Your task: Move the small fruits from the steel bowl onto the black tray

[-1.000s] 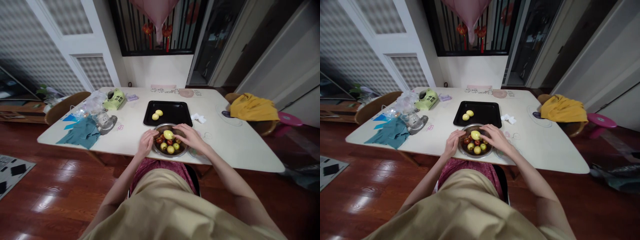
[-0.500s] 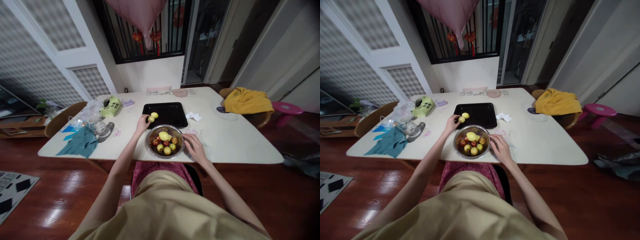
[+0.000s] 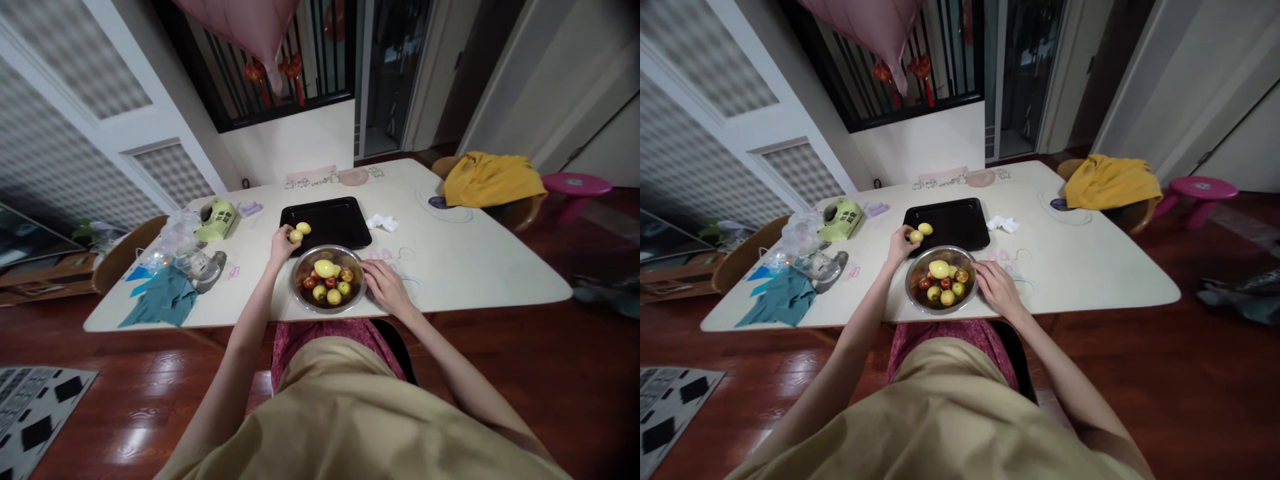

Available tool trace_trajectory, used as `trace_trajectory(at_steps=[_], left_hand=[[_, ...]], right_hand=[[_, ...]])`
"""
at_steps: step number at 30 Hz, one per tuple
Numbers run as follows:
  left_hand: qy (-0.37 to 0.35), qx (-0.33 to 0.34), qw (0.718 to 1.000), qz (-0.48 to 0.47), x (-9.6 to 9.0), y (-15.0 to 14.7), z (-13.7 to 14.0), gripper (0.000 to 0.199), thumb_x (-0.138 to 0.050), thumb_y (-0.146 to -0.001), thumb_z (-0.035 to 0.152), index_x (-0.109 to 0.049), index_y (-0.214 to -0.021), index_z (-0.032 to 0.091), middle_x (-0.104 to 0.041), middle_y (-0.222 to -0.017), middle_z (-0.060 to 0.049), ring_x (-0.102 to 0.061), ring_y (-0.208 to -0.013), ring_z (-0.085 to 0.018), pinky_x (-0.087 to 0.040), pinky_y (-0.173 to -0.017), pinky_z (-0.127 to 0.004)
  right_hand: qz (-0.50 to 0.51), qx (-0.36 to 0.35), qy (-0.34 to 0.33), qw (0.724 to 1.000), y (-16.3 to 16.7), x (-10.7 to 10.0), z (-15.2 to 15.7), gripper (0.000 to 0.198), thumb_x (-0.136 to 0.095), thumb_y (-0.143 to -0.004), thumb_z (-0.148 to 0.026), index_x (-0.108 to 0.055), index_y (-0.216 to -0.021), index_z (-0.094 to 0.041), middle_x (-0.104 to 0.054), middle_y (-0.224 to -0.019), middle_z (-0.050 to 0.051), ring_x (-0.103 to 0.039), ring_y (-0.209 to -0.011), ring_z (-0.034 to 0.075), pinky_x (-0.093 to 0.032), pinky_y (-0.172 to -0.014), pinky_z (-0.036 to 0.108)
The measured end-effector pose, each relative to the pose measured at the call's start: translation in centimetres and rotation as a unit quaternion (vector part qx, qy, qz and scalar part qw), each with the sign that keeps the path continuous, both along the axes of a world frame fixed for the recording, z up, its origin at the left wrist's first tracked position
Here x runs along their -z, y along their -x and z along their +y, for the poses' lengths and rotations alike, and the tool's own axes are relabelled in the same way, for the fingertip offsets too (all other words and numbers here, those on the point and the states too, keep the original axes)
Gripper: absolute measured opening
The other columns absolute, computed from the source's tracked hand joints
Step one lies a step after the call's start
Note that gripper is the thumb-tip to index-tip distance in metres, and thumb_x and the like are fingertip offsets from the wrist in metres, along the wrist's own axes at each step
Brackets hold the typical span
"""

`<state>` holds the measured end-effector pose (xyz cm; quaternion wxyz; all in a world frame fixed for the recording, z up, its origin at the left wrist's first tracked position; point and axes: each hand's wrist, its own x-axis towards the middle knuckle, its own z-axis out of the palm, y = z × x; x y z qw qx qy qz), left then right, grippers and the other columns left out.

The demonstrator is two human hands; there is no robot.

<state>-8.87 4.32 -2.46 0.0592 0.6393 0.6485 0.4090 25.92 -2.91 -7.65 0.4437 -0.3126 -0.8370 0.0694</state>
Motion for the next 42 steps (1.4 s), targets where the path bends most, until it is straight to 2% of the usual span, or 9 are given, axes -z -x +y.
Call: trace_trajectory(at_steps=[4,7,12,17,22,28,36,42], left_hand=[[-0.063,0.009,0.996,-0.070,-1.8,-0.6,-2.7,0.027,-0.076,-0.072,0.021,-0.063,-0.096,0.018,-0.072,-0.100,-0.006,-0.067,-0.089,-0.020,-0.060,-0.067,-0.027],[-0.097,0.036,0.990,-0.098,-3.2,-1.5,-5.8,0.030,-0.078,-0.077,0.028,-0.064,-0.102,0.019,-0.072,-0.107,-0.006,-0.069,-0.095,-0.019,-0.063,-0.069,-0.026],[-0.106,0.076,0.988,-0.083,-4.4,-3.8,-11.9,0.033,-0.079,-0.083,0.030,-0.067,-0.112,0.020,-0.072,-0.114,-0.007,-0.070,-0.105,-0.020,-0.067,-0.079,-0.029],[-0.077,0.145,0.986,-0.021,-4.0,-6.3,-15.9,0.032,-0.077,-0.087,0.025,-0.067,-0.117,0.021,-0.071,-0.117,-0.008,-0.071,-0.108,-0.020,-0.067,-0.083,-0.030],[-0.063,0.233,0.967,0.078,-2.8,-7.7,-16.2,0.035,-0.074,-0.090,0.016,-0.066,-0.123,0.022,-0.072,-0.120,-0.010,-0.071,-0.116,-0.024,-0.063,-0.100,-0.039],[-0.045,0.250,0.954,0.156,-2.1,-7.9,-15.8,0.041,-0.071,-0.091,0.012,-0.067,-0.129,0.026,-0.070,-0.128,-0.009,-0.069,-0.121,-0.027,-0.059,-0.108,-0.045],[-0.043,0.254,0.956,0.144,-1.4,-7.5,-15.8,0.042,-0.074,-0.095,0.021,-0.066,-0.136,0.028,-0.069,-0.133,-0.010,-0.067,-0.125,-0.028,-0.059,-0.109,-0.049],[-0.048,0.251,0.958,0.127,-1.3,-7.6,-15.7,0.042,-0.075,-0.095,0.025,-0.067,-0.136,0.029,-0.069,-0.132,-0.011,-0.068,-0.123,-0.029,-0.060,-0.107,-0.050]], right_hand=[[-0.003,0.003,-0.002,1.000,0.0,0.0,0.0,0.038,-0.038,-0.111,-0.033,-0.064,-0.137,-0.023,-0.071,-0.122,0.014,-0.068,-0.110,0.029,-0.060,-0.094,0.047],[-0.001,0.005,-0.004,1.000,0.1,0.0,-0.1,0.038,-0.038,-0.111,-0.033,-0.064,-0.137,-0.022,-0.071,-0.121,0.014,-0.068,-0.110,0.029,-0.060,-0.094,0.047],[-0.002,0.006,-0.005,1.000,0.1,-0.1,-0.2,0.039,-0.038,-0.111,-0.033,-0.065,-0.137,-0.021,-0.071,-0.120,0.015,-0.068,-0.111,0.030,-0.060,-0.096,0.047],[-0.006,0.010,-0.004,1.000,0.2,-0.1,-0.3,0.038,-0.038,-0.111,-0.033,-0.065,-0.135,-0.021,-0.072,-0.121,0.015,-0.067,-0.112,0.029,-0.059,-0.096,0.046],[-0.006,0.012,-0.010,1.000,0.1,-0.1,-0.2,0.038,-0.038,-0.111,-0.032,-0.066,-0.134,-0.019,-0.072,-0.121,0.015,-0.068,-0.111,0.029,-0.060,-0.094,0.046],[-0.010,0.011,-0.005,1.000,0.2,-0.3,-0.3,0.038,-0.038,-0.112,-0.032,-0.066,-0.133,-0.019,-0.072,-0.120,0.015,-0.068,-0.110,0.029,-0.060,-0.093,0.046],[-0.013,0.010,-0.016,1.000,0.2,-0.3,-0.3,0.038,-0.037,-0.112,-0.031,-0.066,-0.132,-0.017,-0.072,-0.120,0.016,-0.068,-0.109,0.028,-0.060,-0.092,0.043],[-0.013,0.012,0.021,1.000,0.1,-0.3,-0.3,0.043,-0.034,-0.111,-0.036,-0.065,-0.138,-0.022,-0.071,-0.122,0.015,-0.068,-0.112,0.030,-0.060,-0.096,0.048]])
